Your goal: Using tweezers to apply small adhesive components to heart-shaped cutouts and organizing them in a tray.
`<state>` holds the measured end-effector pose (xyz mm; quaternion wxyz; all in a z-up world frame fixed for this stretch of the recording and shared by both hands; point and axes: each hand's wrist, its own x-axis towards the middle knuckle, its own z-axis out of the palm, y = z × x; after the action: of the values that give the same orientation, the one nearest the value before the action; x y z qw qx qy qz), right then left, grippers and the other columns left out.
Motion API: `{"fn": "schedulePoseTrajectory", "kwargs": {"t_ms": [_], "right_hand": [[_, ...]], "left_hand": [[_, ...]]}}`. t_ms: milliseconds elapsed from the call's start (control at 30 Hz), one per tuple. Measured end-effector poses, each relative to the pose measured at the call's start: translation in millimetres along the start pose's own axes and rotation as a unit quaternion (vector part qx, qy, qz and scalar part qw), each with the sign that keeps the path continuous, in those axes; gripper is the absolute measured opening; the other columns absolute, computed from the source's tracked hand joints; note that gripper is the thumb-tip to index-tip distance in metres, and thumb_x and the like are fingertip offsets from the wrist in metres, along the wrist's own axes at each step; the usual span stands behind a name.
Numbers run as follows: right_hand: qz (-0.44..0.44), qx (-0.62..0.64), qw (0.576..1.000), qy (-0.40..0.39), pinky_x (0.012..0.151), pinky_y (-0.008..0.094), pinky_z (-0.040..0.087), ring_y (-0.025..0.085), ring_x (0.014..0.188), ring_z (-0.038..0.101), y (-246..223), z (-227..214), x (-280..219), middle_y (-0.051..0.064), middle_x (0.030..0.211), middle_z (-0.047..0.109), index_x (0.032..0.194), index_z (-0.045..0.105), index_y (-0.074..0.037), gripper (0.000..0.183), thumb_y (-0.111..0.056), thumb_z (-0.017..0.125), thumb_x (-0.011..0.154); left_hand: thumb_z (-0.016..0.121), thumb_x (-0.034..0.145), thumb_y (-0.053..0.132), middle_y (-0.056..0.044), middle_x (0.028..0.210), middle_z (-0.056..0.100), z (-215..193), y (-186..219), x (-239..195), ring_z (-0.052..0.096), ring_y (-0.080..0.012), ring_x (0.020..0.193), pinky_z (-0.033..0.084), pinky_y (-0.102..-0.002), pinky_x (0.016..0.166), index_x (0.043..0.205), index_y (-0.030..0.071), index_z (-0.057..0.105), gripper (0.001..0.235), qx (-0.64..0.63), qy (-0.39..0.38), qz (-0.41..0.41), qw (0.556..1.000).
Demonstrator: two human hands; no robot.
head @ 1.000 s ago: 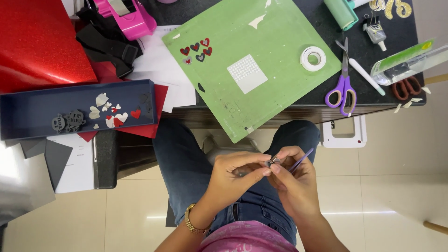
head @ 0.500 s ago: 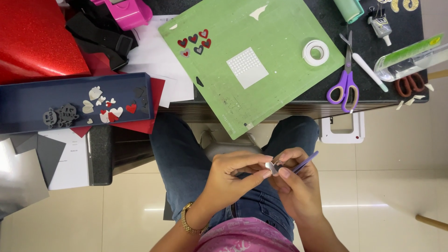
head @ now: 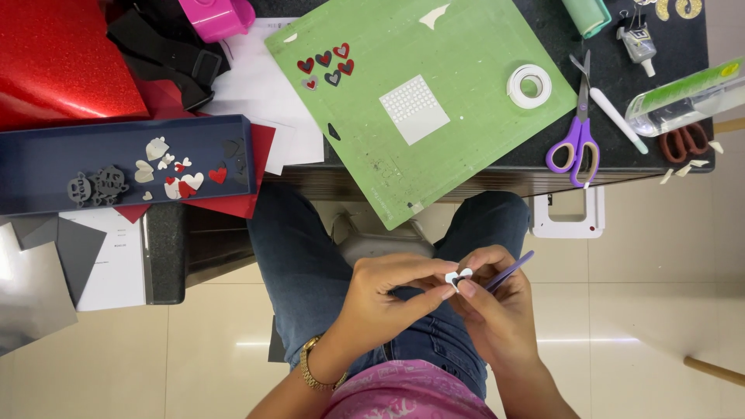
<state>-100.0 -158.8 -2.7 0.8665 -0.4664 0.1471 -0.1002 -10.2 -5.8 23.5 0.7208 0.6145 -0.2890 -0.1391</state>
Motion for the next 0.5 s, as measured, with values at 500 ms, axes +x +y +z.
{"fn": "schedulePoseTrajectory", "kwargs": {"t_ms": [500], "right_hand": [[-0.005,0.069,0.996,-0.057,0.048,0.025,0.028,0.009,0.049,0.034,4.6,-6.8,2.1,0.01,0.084,0.06,0.11,0.061,-0.005,0.014,-0.014,0.061,0.1]], "left_hand": [[0.077,0.088,0.003,-0.007,0.09,0.075,6.9,-1.7,-5.2,0.073,-0.0117,0.08,0.066,-0.022,0.075,0.102,0.004,0.076,0.014,-0.061,0.041,-0.125,0.989]]}}
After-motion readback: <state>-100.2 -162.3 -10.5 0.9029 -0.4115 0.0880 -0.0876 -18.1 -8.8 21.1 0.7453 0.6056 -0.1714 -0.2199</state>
